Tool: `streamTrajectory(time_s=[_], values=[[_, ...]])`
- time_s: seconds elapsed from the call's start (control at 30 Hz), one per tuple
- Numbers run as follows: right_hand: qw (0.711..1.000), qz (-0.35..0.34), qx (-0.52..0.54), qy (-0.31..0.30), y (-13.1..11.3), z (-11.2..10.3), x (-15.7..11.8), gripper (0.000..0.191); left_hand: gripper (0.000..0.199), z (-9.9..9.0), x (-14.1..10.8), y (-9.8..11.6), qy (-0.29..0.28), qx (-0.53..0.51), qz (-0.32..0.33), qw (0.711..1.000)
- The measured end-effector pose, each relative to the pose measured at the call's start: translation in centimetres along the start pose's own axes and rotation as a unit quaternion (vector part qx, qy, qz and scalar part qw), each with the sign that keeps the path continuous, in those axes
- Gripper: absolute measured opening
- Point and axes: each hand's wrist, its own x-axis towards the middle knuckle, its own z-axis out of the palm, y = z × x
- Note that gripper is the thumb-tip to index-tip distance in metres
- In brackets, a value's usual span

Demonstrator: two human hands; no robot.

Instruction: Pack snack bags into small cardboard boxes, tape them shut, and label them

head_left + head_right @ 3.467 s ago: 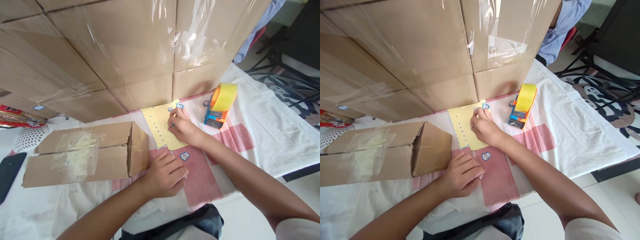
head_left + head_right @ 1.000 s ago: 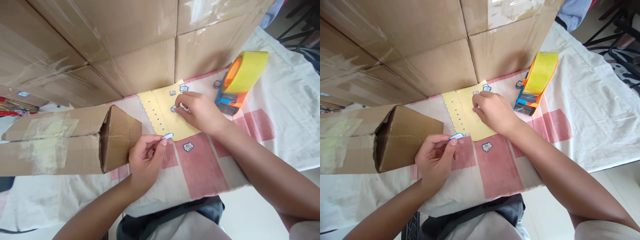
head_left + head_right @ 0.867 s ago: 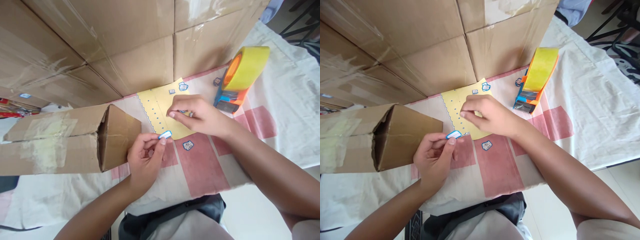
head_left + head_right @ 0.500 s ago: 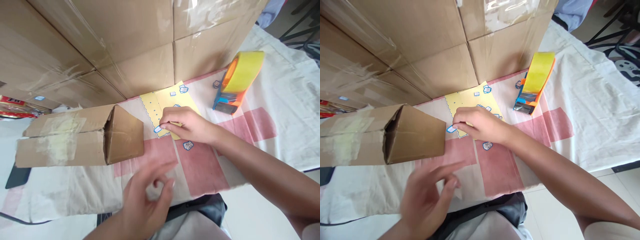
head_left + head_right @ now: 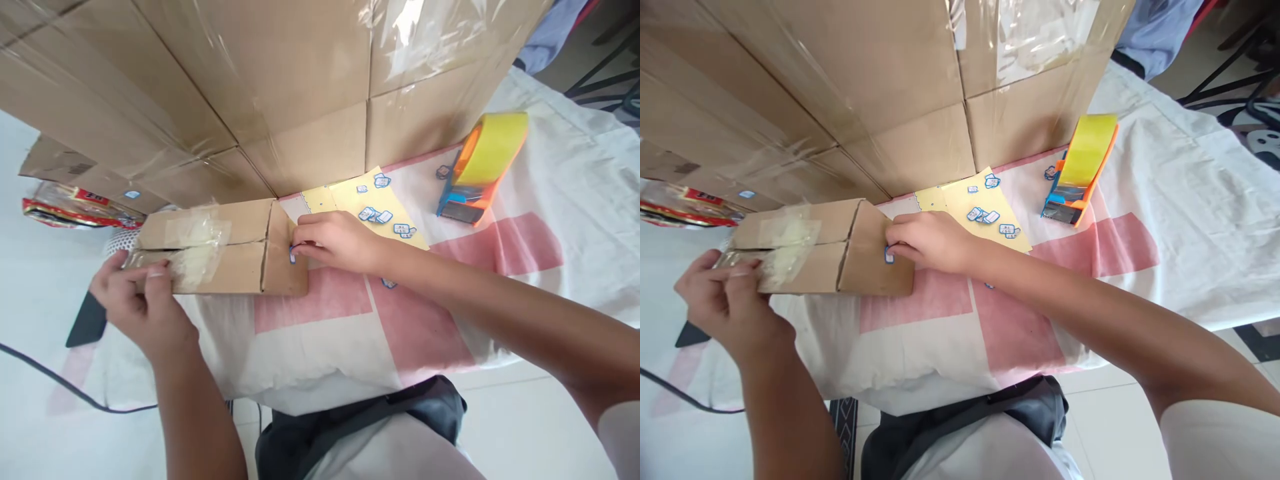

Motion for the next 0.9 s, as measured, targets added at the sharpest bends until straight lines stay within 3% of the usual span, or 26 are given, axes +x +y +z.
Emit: streamTrajectory(time_s=[0.1,0.17,0.23,0.37,0.57,0.63,0.77,0.9], values=[[0.997,0.048,0.034,0.045,0.3,0.3,0.0,0.018,0.011,-0.4,-0.4,-0.1,0.079,-0.003,0.035,0.996],[0.992,0.074,0.077,0.068,0.9,0.5,0.2,0.049,0.01,-0.6,-0.4,-0.1,0.08,-0.003,0.028,0.996],[0.99,0.064,0.122,0.039,1.7,0.6,0.8,0.069,0.009,-0.6,-0.2,-0.2,0.069,0.003,0.017,0.997],[0.988,0.015,0.148,-0.052,2.9,0.2,2.3,0.049,0.011,-0.5,0.1,-0.5,0.058,0.017,0.01,0.998],[0.994,0.012,0.076,-0.071,2.1,-0.5,3.0,0.046,0.016,-0.4,-0.8,0.7,0.038,0.037,0.07,0.996],[0.996,0.002,0.061,-0.072,1.5,-0.3,2.7,0.052,0.019,-0.5,-1.0,0.9,0.034,0.04,0.075,0.996],[0.998,0.028,0.031,-0.055,0.7,0.7,1.9,0.083,0.022,-0.7,-0.9,0.8,0.026,0.041,0.079,0.996],[0.998,0.035,0.041,-0.028,0.0,1.2,1.1,0.078,0.023,-0.9,-1.1,1.0,0.017,0.044,0.078,0.996]])
